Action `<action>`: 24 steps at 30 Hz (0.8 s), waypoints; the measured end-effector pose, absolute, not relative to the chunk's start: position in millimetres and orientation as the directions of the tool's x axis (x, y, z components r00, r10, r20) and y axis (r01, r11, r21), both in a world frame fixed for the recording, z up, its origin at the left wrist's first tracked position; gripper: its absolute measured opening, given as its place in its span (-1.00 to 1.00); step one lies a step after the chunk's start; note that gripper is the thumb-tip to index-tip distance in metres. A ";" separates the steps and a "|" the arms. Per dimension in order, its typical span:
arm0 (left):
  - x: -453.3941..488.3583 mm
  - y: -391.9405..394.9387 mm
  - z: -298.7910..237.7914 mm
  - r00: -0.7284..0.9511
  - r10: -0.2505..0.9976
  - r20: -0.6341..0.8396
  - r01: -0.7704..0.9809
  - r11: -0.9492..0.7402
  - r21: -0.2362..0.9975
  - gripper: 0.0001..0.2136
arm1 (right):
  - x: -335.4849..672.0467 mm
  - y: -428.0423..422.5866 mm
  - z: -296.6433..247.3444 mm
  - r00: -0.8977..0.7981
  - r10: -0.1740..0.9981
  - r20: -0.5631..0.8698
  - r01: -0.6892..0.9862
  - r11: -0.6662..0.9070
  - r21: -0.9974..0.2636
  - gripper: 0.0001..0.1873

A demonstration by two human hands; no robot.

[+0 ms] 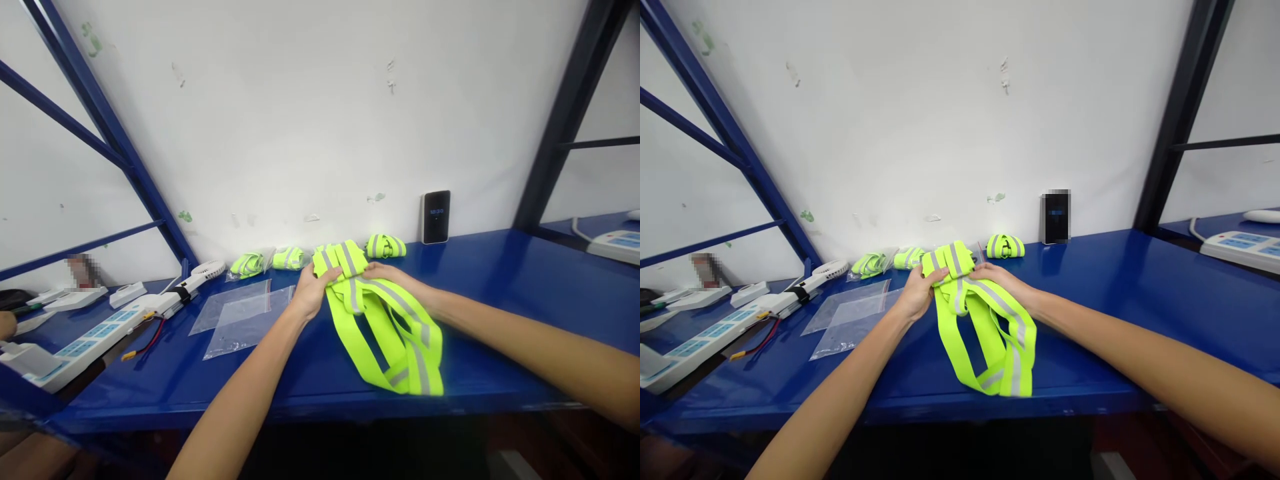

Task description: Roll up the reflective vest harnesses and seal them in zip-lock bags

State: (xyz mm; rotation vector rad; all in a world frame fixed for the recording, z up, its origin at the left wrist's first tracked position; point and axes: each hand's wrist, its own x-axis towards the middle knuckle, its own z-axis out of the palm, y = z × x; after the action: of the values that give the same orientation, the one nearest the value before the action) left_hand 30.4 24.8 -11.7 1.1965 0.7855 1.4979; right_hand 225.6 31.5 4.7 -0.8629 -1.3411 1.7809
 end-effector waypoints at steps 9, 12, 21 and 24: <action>3.4 37.4 -8.4 -0.231 0.886 0.403 -0.225 -0.451 0.864 -0.56 | 229.0 25.5 12.1 -0.471 0.882 0.018 -0.169 -0.070 -0.983 -0.89; 4.8 37.2 -12.4 -0.228 0.878 0.421 -0.139 -0.457 0.878 -0.58 | 229.3 29.5 10.2 -0.599 0.800 -0.025 -0.160 -0.149 -0.976 -0.86; 33.3 24.5 -16.3 -0.245 0.834 0.495 0.033 -0.503 0.863 -0.58 | 221.6 26.0 -2.2 -0.595 0.803 -0.021 -0.044 -0.059 -0.997 -0.70; 37.1 22.5 -16.0 -0.283 0.812 0.510 0.006 -0.530 0.848 -0.57 | 216.0 23.4 -6.2 -0.495 0.869 0.020 -0.019 0.013 -1.000 -0.64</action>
State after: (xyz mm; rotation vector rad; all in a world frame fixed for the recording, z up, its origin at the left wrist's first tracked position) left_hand 37.1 22.5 -16.0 1.4012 1.0405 1.8684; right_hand 216.0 23.4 -6.2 -0.8936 -1.5749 1.5723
